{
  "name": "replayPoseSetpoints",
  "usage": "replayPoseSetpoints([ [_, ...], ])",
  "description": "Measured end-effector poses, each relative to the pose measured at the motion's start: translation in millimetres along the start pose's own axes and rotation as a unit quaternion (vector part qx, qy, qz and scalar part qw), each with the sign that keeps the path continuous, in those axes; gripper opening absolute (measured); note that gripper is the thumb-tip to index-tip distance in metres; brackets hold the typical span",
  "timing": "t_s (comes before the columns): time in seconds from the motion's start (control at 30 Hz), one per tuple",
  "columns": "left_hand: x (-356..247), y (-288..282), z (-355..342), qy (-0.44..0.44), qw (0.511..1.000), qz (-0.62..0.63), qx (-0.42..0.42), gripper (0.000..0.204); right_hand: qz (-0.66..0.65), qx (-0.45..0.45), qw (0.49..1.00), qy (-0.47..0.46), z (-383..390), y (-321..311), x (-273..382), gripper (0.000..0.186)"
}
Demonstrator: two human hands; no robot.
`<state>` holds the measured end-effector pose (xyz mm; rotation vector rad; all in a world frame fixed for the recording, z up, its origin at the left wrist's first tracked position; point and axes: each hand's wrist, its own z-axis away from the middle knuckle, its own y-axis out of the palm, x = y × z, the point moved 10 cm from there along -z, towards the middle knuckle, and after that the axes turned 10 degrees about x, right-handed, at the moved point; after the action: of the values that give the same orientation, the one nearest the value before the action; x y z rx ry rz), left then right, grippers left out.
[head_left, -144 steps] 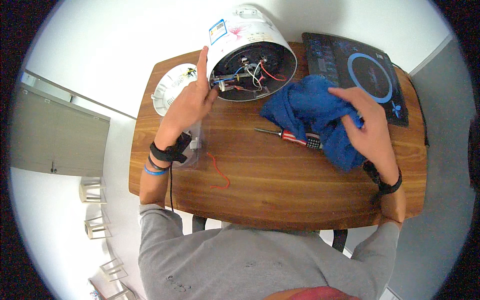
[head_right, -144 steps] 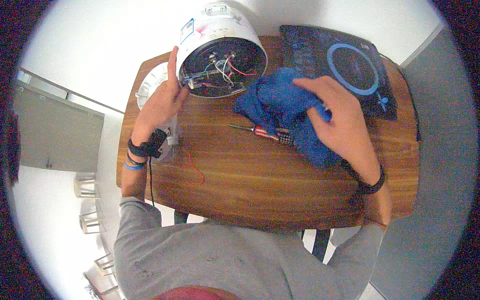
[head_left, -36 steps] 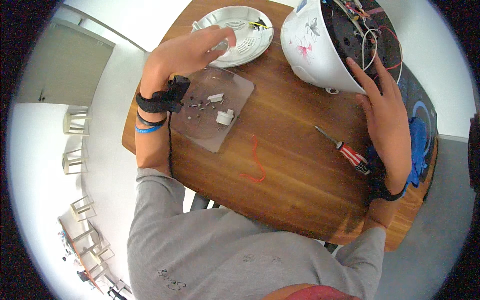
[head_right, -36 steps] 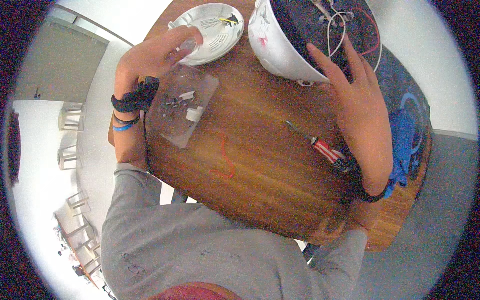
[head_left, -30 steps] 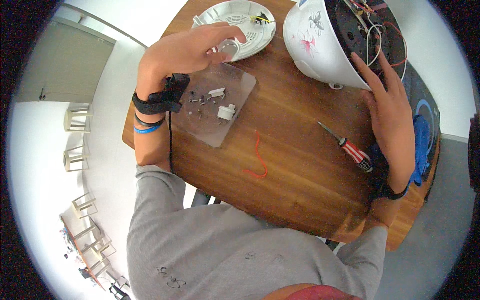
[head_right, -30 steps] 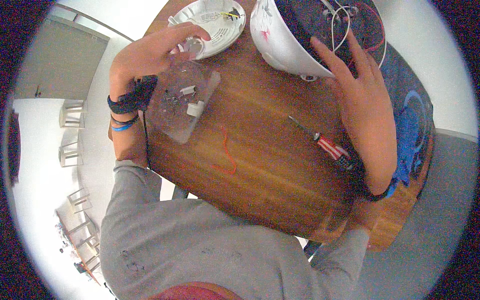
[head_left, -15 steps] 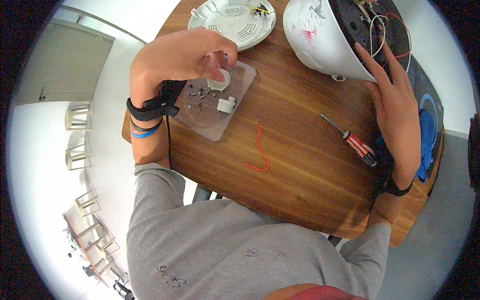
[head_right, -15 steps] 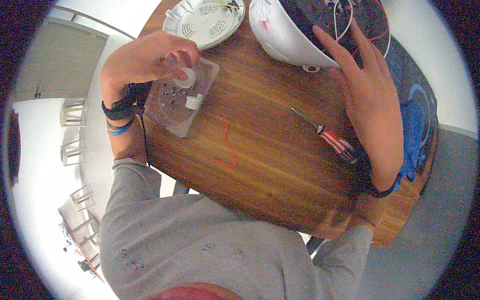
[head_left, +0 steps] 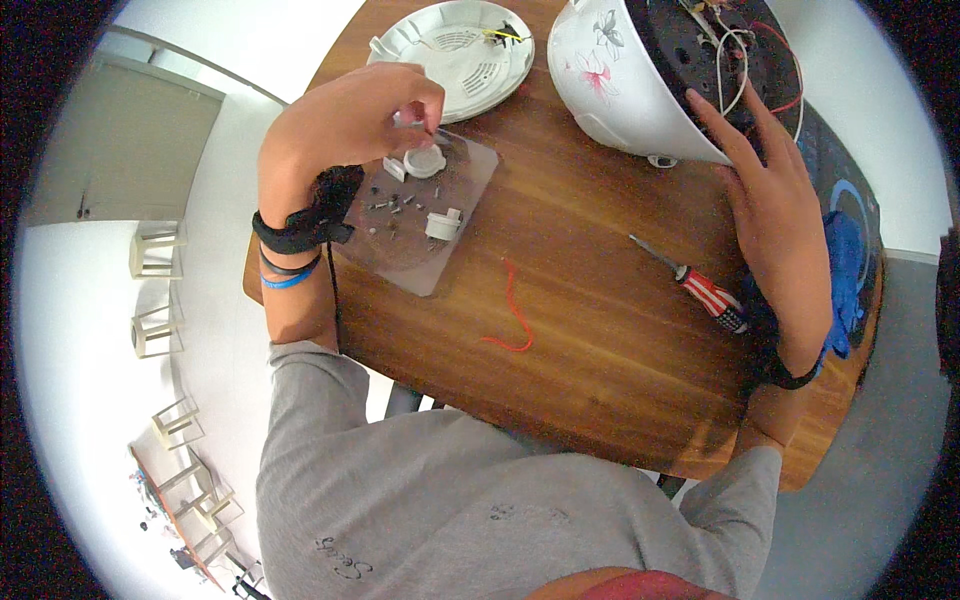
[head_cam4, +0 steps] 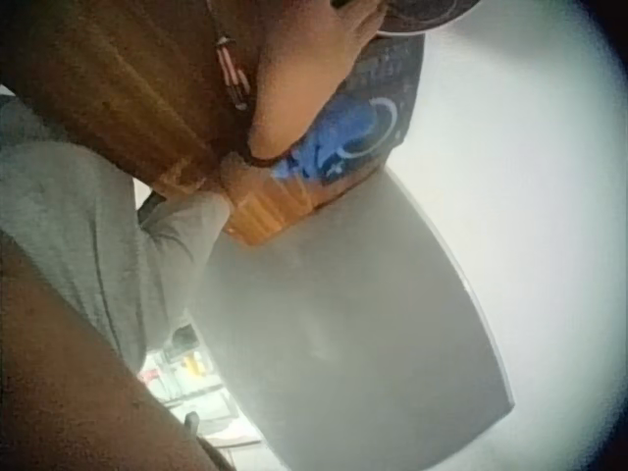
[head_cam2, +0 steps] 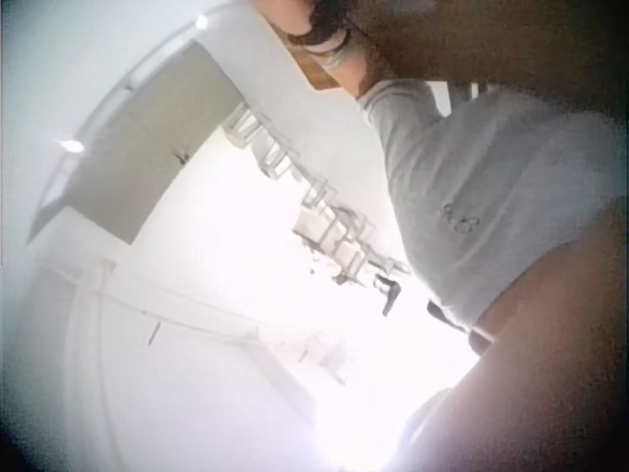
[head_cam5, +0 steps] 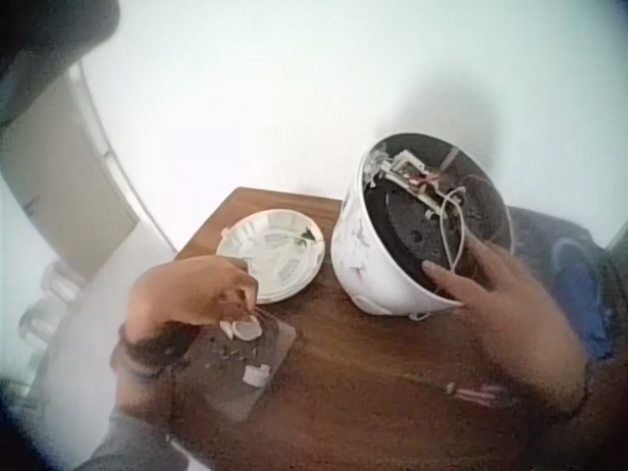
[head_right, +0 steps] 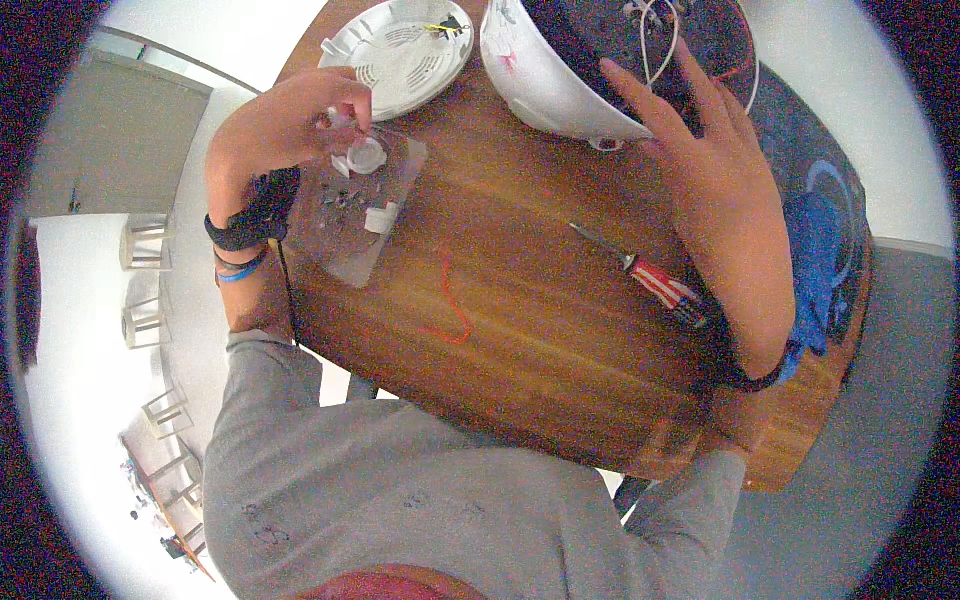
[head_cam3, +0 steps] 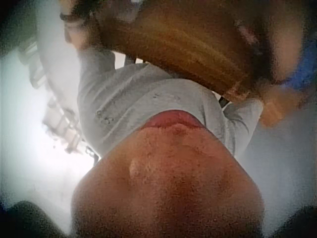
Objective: The person repairs a white electronic device by connecting internal wires and securing them with a screwdriver. They then reassemble the device by placing the top cover back on.
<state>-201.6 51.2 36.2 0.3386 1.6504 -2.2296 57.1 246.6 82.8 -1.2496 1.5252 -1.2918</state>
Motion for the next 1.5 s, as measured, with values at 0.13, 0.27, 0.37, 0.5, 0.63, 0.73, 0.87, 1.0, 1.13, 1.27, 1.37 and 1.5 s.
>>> replayPoseSetpoints([
  [0.13,19,13,3,-0.064,0.995,0.061,0.049,0.014,0.008,-0.011,1.000,-0.002,1,-3,5,0.070],
  [0.27,14,11,10,-0.080,0.993,0.087,0.028,0.017,-0.010,-0.012,1.000,-0.017,3,-2,-1,0.073],
  [0.37,27,22,6,-0.080,0.989,0.085,0.093,0.024,-0.006,0.008,1.000,0.005,5,2,-6,0.077],
  [0.5,31,21,11,-0.102,0.990,0.062,0.076,0.026,-0.007,0.012,1.000,0.003,7,0,-4,0.082],
  [0.63,18,10,20,-0.150,0.987,0.049,0.034,0.031,0.006,0.007,1.000,-0.019,12,-4,4,0.087],
  [0.73,24,15,26,-0.087,0.992,0.082,0.032,0.040,-0.010,0.026,1.000,-0.004,11,-8,12,0.087],
  [0.87,28,32,35,-0.066,0.993,0.078,0.054,0.053,0.018,0.012,1.000,0.009,13,-7,18,0.088],
  [1.0,21,43,45,-0.097,0.994,0.023,0.049,0.054,0.066,-0.008,0.998,0.010,17,-8,30,0.079],
  [1.13,10,50,46,-0.066,0.997,-0.021,0.044,0.045,0.065,-0.028,0.997,-0.029,20,-15,35,0.066],
  [1.27,6,50,45,-0.104,0.994,-0.011,0.030,0.041,0.029,-0.029,0.998,-0.052,22,-21,28,0.057],
  [1.37,6,53,41,-0.115,0.993,-0.004,0.013,0.037,0.015,-0.041,0.997,-0.065,24,-24,27,0.050],
  [1.5,17,64,31,-0.150,0.983,-0.054,0.090,0.037,0.005,-0.036,0.997,-0.073,25,-28,27,0.039],
])
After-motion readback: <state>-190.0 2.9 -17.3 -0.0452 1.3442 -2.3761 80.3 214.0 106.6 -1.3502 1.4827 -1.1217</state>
